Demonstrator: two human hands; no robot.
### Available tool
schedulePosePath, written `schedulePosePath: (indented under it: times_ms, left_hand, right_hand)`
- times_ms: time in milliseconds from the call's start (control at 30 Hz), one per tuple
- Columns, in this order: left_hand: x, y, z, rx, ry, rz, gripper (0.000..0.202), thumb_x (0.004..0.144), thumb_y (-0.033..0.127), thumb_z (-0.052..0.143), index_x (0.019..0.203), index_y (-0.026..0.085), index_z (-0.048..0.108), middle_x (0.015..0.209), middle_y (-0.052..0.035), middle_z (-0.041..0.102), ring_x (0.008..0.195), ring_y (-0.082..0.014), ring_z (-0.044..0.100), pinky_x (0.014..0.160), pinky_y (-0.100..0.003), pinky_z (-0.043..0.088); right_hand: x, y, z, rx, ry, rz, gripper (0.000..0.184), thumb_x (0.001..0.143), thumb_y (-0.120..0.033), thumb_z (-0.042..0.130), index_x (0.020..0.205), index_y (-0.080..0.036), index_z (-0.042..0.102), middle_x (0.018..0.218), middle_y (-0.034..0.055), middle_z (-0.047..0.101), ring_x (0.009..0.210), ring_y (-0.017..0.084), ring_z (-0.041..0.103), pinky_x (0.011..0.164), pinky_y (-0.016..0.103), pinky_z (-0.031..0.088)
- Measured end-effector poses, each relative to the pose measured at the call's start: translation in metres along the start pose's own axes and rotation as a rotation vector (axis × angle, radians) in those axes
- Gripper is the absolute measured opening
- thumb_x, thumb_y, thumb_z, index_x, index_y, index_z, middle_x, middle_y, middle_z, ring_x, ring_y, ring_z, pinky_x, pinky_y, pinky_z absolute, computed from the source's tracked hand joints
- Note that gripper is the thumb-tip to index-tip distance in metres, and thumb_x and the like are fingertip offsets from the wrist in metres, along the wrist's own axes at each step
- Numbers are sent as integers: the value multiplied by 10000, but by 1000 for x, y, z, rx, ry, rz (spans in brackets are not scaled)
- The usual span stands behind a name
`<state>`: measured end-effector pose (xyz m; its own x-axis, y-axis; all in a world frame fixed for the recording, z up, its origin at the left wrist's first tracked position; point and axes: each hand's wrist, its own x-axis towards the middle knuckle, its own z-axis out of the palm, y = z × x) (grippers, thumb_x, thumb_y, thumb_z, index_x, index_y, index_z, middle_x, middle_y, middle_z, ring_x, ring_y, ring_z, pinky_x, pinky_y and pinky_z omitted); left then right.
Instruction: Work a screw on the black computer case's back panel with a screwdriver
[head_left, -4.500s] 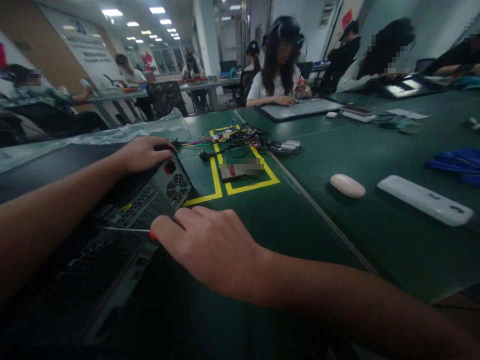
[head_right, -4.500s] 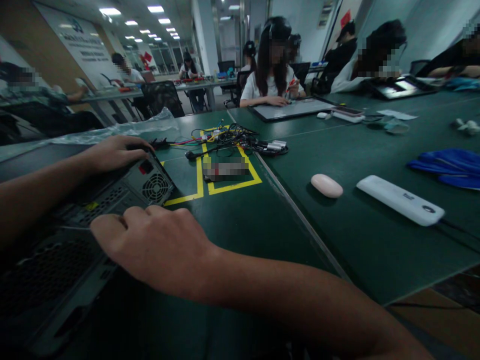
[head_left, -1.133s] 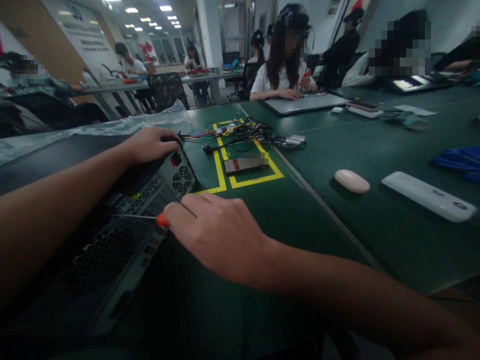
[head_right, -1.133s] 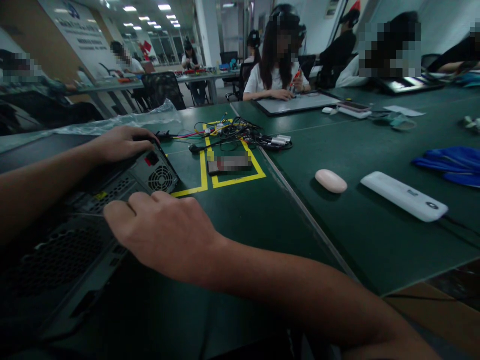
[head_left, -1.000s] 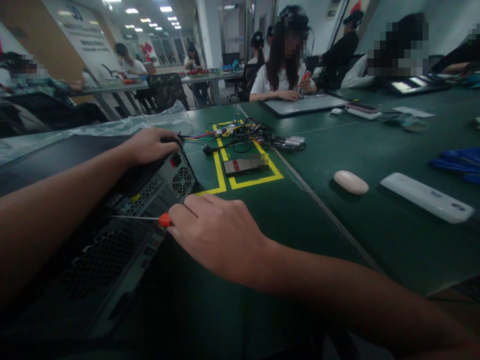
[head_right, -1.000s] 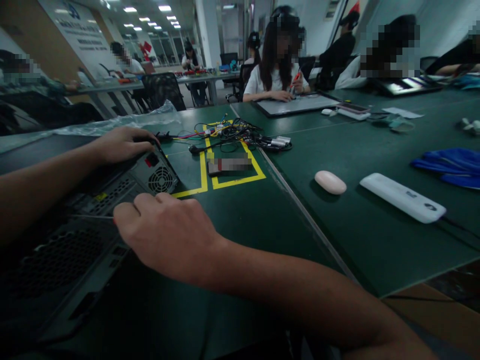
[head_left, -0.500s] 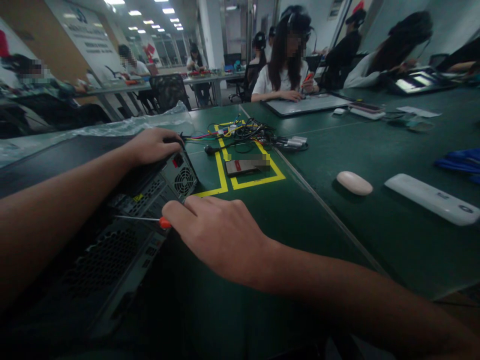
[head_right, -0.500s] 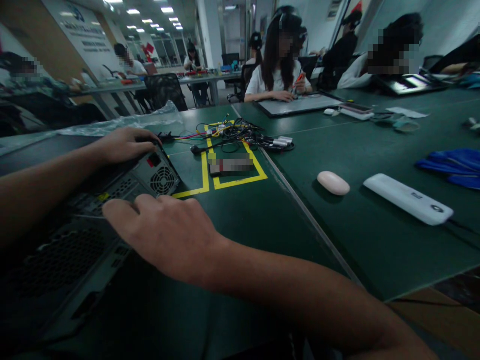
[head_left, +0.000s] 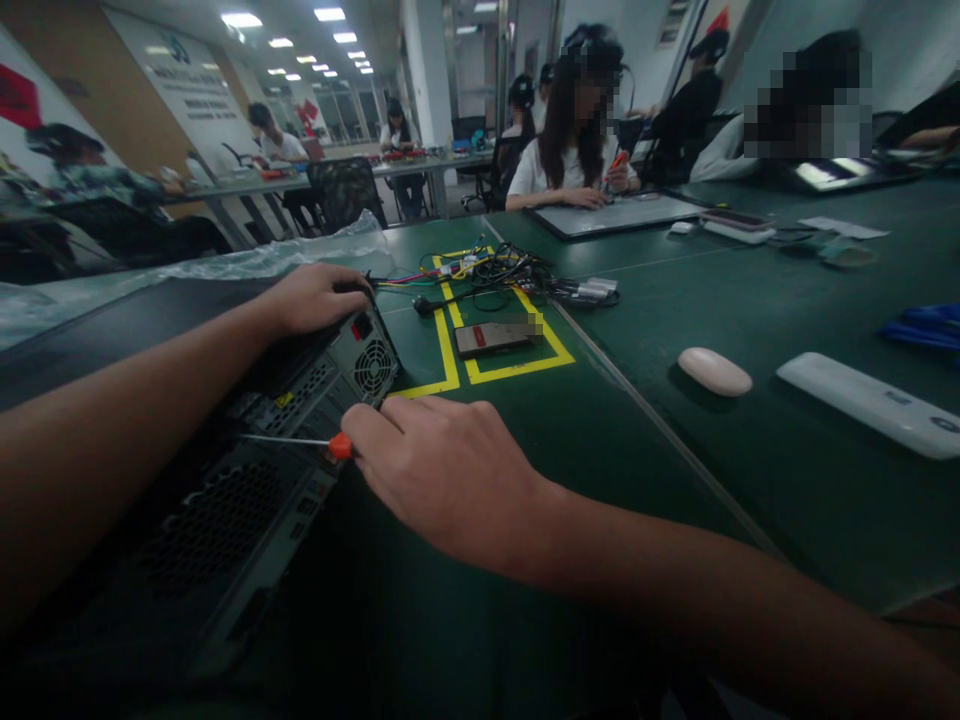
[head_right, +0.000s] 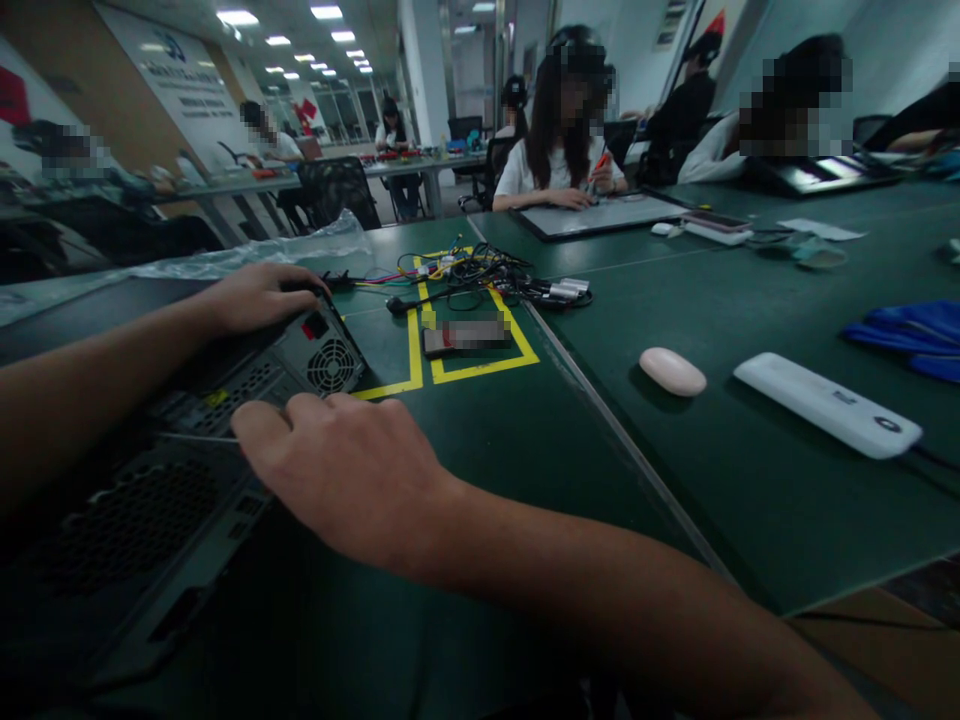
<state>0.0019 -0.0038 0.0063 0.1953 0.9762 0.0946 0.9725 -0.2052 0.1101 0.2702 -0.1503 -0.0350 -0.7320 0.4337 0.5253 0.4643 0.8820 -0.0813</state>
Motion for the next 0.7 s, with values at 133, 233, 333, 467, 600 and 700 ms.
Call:
schedulePosePath:
  times_ms: [133,233,333,467,600,700]
  left_hand:
    - [1,-2,1,-13,3,-3,617,917,496,495,1293,118,805,1350,-149,802,1246,-356,706,1165,-457,519]
    - [4,-7,4,-38,29,-4,598,875,499,530,1246,142,834,1313,-128,817,1226,-377,714,1160,-461,528]
    - [8,-13,8,-67,59,-12,591,830,506,558,1207,161,855,1273,-120,829,1184,-396,731,1147,-488,546]
    - [11,-18,12,-87,89,-11,580,798,530,578,1171,200,875,1248,-114,836,1194,-422,734,1120,-504,568]
    - [11,-17,12,-83,88,-20,584,794,546,576,1164,208,877,1249,-115,838,1204,-430,732,1124,-504,566]
    - [10,-16,11,-84,81,-24,606,793,546,564,1180,192,867,1269,-127,832,1217,-428,730,1152,-508,550]
  right_hand:
    - [0,-1,-2,-3,-6,6,156,1136,-209,531,1076,-203,675,949,19,763,838,224,748,538,388,327]
    - [0,-2,-1,3,-16,2,162,1138,-213,526,1059,-206,667,953,20,772,848,222,754,546,385,345]
    - [0,-2,-1,2,-6,-3,155,1133,-206,532,1059,-204,668,945,20,773,853,220,755,549,383,348]
    - [0,-3,-2,6,-13,0,165,1135,-213,522,1050,-207,662,947,22,773,854,223,755,556,380,350]
    - [1,-3,-4,12,-45,1,181,1141,-218,509,1037,-202,657,969,34,783,872,219,756,561,374,344]
    - [1,-4,-5,7,-55,7,186,1142,-215,503,1039,-197,658,972,39,786,882,216,756,556,371,330]
